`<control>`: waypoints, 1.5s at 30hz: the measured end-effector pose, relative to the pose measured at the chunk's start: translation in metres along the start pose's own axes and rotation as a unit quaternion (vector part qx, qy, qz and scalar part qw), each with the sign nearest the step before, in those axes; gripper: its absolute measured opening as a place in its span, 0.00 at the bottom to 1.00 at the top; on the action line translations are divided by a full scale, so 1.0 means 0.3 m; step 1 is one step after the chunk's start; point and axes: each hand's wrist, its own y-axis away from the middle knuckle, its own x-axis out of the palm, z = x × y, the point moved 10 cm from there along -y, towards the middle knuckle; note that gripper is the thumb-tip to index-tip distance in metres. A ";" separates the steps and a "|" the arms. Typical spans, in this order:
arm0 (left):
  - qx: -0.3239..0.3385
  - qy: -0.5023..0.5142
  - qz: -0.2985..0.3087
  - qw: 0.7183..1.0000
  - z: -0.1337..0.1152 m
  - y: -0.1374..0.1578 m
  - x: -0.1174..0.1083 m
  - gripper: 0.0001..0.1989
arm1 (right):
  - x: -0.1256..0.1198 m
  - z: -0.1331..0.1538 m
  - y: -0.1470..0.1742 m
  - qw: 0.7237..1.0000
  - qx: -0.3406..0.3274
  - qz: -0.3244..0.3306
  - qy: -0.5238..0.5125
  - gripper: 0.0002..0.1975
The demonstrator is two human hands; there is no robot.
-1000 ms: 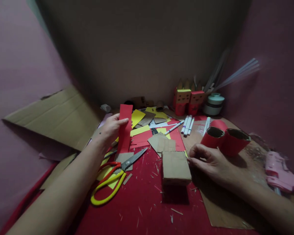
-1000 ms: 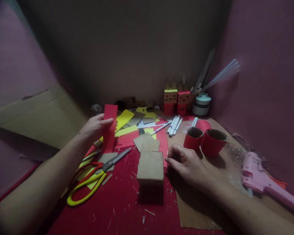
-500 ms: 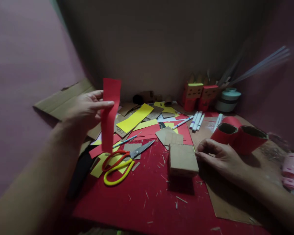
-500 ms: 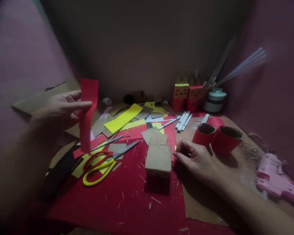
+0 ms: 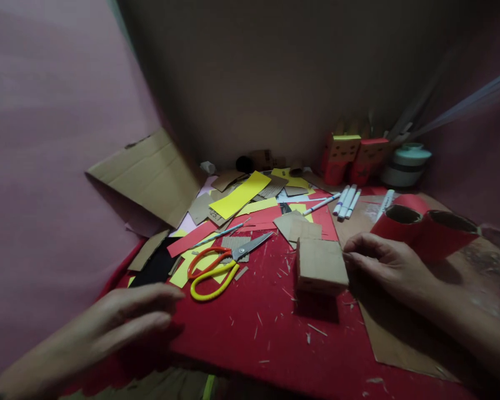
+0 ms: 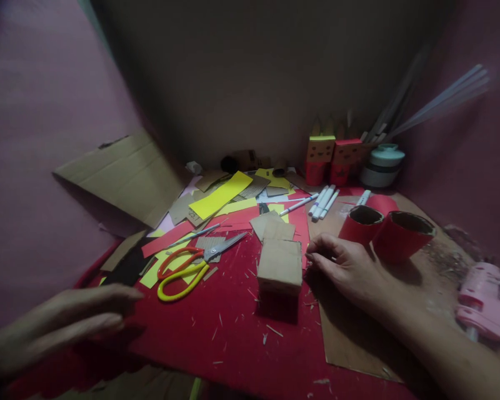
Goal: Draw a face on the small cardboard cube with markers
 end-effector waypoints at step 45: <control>-0.076 -0.021 0.089 0.993 0.066 -0.573 0.065 0.05 | 0.020 0.041 -0.004 0.999 -0.016 0.018 0.034 0.09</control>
